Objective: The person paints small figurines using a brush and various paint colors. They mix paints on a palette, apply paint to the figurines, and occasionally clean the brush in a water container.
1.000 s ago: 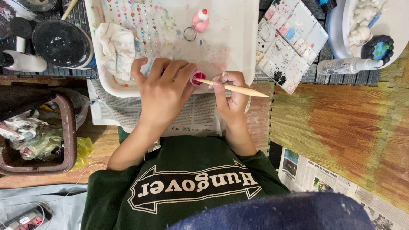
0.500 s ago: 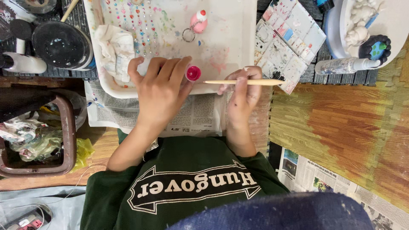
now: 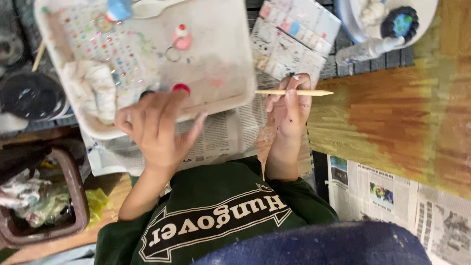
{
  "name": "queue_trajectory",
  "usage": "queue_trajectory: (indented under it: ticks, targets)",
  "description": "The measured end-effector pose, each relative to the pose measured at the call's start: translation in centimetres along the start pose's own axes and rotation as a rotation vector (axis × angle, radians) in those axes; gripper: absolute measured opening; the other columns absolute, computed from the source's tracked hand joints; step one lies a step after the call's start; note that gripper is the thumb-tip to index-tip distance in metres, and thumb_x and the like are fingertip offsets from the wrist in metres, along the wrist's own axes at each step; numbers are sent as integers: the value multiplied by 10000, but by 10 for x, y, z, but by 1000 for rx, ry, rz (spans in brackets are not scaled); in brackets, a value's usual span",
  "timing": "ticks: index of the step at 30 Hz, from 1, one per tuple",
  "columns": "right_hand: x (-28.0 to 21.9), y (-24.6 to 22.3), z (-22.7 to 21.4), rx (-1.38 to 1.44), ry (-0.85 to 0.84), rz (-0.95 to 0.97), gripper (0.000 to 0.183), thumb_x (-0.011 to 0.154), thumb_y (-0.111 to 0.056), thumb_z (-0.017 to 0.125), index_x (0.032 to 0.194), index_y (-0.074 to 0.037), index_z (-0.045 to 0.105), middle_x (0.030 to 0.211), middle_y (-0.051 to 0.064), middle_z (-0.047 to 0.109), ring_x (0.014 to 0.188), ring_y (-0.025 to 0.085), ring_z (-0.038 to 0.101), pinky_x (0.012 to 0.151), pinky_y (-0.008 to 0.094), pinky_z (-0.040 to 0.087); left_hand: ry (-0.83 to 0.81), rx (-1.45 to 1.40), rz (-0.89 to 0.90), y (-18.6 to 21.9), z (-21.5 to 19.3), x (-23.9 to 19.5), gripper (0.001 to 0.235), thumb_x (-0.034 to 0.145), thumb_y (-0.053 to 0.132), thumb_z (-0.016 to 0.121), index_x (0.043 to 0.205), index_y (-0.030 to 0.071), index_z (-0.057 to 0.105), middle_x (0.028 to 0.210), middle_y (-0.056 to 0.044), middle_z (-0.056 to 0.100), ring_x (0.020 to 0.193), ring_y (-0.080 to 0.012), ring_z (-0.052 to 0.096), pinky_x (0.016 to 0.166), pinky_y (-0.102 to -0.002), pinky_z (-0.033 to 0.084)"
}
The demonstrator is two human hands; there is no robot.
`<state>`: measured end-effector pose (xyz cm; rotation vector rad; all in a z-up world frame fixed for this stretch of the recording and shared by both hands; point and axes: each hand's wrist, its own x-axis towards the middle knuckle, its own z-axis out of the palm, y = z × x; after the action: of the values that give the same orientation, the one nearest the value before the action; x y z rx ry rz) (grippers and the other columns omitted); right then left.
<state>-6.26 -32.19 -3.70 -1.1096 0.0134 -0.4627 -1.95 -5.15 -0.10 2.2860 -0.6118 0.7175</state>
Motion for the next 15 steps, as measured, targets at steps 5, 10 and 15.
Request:
queue_trajectory:
  ticks: [5,10,15]
  targets:
    - [16,2,-62,-196,121,-121,73,1151,-112,557,1143,-56,512,897,71,546,709,135,541,563,259,493,-162,-159,280,20,17,3,419,926,247,880,1270,98,692,1131,-4,690,1031,-209,621,938,-421,354]
    - [60,19,-116,-457,320,-193,110,1113,-191,489,1107,-89,529,875,84,679,628,126,651,508,236,487,-393,-238,339,36,35,13,324,885,192,810,1168,89,692,1122,-24,688,1007,-221,630,897,-392,447]
    - [104,36,-156,-810,364,-246,108,1085,-169,591,1064,-68,561,899,90,726,644,92,657,496,234,514,-444,-266,267,40,37,15,303,879,160,790,1152,64,700,1158,-53,678,1060,-256,634,924,-410,484]
